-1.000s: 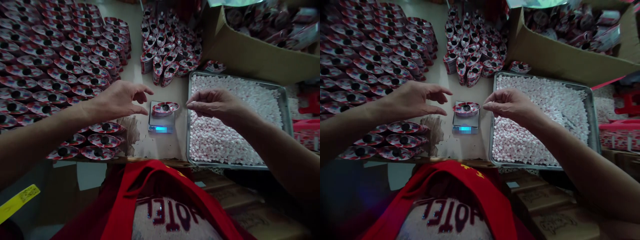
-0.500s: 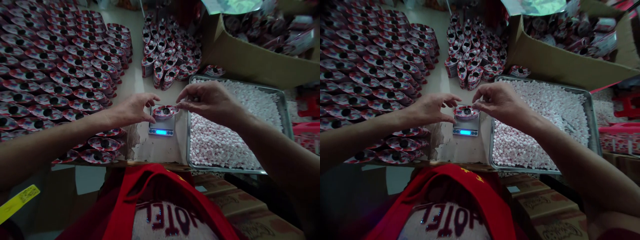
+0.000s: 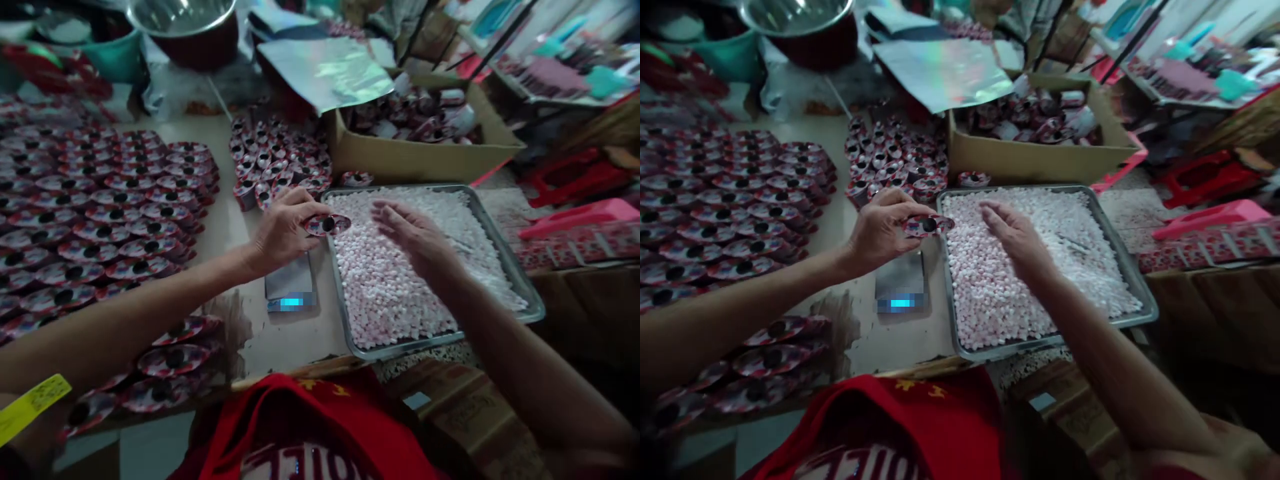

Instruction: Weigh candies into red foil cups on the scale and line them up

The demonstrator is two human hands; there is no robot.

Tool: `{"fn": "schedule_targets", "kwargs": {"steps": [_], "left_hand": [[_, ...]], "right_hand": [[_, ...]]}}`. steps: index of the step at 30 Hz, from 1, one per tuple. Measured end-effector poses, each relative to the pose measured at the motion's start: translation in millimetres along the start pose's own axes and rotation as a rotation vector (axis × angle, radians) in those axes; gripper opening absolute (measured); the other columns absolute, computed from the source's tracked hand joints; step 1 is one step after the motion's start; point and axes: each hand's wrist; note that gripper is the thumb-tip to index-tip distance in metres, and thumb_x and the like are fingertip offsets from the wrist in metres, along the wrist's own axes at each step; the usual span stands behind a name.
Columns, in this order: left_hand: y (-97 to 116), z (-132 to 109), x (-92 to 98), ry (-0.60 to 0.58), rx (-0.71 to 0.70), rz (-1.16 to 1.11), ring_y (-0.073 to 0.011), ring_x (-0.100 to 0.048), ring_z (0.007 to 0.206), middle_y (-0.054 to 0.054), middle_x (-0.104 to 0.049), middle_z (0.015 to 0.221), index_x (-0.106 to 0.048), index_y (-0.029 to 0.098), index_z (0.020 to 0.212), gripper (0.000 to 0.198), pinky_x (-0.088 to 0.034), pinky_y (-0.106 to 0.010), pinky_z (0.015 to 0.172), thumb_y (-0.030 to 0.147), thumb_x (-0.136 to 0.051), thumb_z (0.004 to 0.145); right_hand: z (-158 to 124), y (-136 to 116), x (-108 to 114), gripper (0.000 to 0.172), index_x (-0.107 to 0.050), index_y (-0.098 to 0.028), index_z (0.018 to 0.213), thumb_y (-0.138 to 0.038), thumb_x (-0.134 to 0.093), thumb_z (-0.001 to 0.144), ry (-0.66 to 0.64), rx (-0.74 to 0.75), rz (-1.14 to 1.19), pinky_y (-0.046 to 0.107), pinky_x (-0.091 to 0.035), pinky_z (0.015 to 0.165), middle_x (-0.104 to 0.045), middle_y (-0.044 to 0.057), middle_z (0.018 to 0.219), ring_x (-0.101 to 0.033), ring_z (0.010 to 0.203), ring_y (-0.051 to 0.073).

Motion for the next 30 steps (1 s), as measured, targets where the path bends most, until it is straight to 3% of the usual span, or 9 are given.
{"fn": "schedule_targets", "kwargs": {"steps": [2, 5, 7, 10, 16, 22, 24, 27, 30], "left_hand": [[14.7, 28.1, -9.9, 0.024, -0.183, 0.110, -0.0233, -0.063, 0.104, -0.004, -0.073, 0.107, -0.079, 0.027, 0.121, 0.030, -0.051, -0.040, 0.099, 0.025, -0.081, 0.091], [30.4, 53.7, -32.7, -0.021, -0.428, 0.261, -0.0268, -0.061, 0.112, -0.007, -0.074, 0.113, -0.077, 0.027, 0.127, 0.026, -0.050, -0.044, 0.101, 0.024, -0.068, 0.102], [32.3, 60.3, -51.1, -0.073, -0.542, 0.328, -0.0280, -0.060, 0.112, -0.009, -0.075, 0.113, -0.077, 0.025, 0.126, 0.027, -0.050, -0.045, 0.098, 0.020, -0.058, 0.107], [29.0, 60.3, -74.1, -0.075, -0.552, 0.360, -0.0288, -0.059, 0.107, -0.011, -0.075, 0.109, -0.078, 0.021, 0.122, 0.025, -0.051, -0.045, 0.095, 0.020, -0.057, 0.107], [29.9, 52.7, -85.0, 0.026, -0.381, 0.325, -0.0281, -0.061, 0.109, -0.009, -0.075, 0.113, -0.079, 0.028, 0.124, 0.025, -0.052, -0.045, 0.100, 0.024, -0.070, 0.101], [21.2, 46.3, -85.9, 0.033, 0.178, -0.078, -0.0261, -0.068, 0.109, -0.007, -0.075, 0.114, -0.079, 0.022, 0.116, 0.036, -0.056, -0.041, 0.099, 0.023, -0.085, 0.080], [16.9, 37.2, -74.8, 0.020, 0.359, -0.227, -0.0249, -0.070, 0.110, -0.007, -0.076, 0.117, -0.078, 0.021, 0.116, 0.042, -0.058, -0.037, 0.096, 0.035, -0.089, 0.078], [12.2, 14.5, -38.1, -0.024, 0.581, -0.319, -0.0240, -0.072, 0.103, -0.005, -0.079, 0.113, -0.078, 0.021, 0.115, 0.053, -0.059, -0.035, 0.092, 0.049, -0.093, 0.072], [9.5, -18.7, 8.5, -0.118, 0.626, -0.334, -0.0241, -0.073, 0.103, -0.004, -0.080, 0.113, -0.078, 0.022, 0.114, 0.054, -0.059, -0.034, 0.093, 0.049, -0.093, 0.069]], "right_hand": [[-5.0, -0.4, -19.6, 0.018, -0.072, -0.027, 0.109, -0.039, -0.060, 0.105, 0.060, -0.211, 0.516, 0.043, -0.060, 0.099, -0.078, 0.005, 0.113, -0.073, 0.105, 0.022], [-3.1, -6.2, -41.1, 0.027, -0.063, -0.023, 0.094, -0.027, -0.042, 0.111, 0.145, -0.384, 1.064, 0.039, -0.065, 0.088, -0.076, 0.004, 0.095, -0.074, 0.089, 0.019], [0.3, -6.8, -43.2, 0.030, -0.061, -0.021, 0.090, -0.021, -0.039, 0.111, 0.220, -0.426, 1.234, 0.032, -0.065, 0.078, -0.074, 0.003, 0.083, -0.071, 0.078, 0.016], [3.4, -1.4, -35.2, 0.032, -0.062, -0.019, 0.089, -0.012, -0.038, 0.110, 0.284, -0.455, 1.301, 0.022, -0.061, 0.065, -0.071, 0.002, 0.073, -0.066, 0.066, 0.013], [2.6, 3.5, -21.9, 0.033, -0.066, -0.015, 0.096, -0.016, -0.038, 0.112, 0.256, -0.491, 1.327, 0.027, -0.063, 0.059, -0.074, 0.005, 0.076, -0.070, 0.065, 0.017], [-1.4, 5.5, -22.1, 0.024, -0.066, -0.012, 0.098, -0.003, -0.044, 0.104, 0.188, -0.544, 1.263, 0.025, -0.066, 0.066, -0.072, 0.007, 0.075, -0.070, 0.067, 0.015], [-8.3, 8.3, -19.9, 0.024, -0.066, -0.013, 0.102, 0.002, -0.048, 0.099, 0.158, -0.560, 1.209, 0.020, -0.063, 0.063, -0.073, 0.006, 0.078, -0.070, 0.067, 0.013], [-21.8, 12.3, -8.7, 0.025, -0.066, -0.013, 0.105, 0.004, -0.053, 0.095, 0.125, -0.550, 1.098, 0.013, -0.051, 0.049, -0.069, 0.003, 0.075, -0.061, 0.055, 0.009], [-30.5, 14.3, 6.5, 0.017, -0.068, -0.012, 0.102, -0.003, -0.055, 0.097, 0.096, -0.484, 0.979, 0.011, -0.037, 0.039, -0.061, -0.002, 0.066, -0.045, 0.044, 0.005]]}}
Point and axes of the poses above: each hand's wrist, its own z-axis towards the middle knuckle, its own x-axis out of the back of the hand, y = z × x
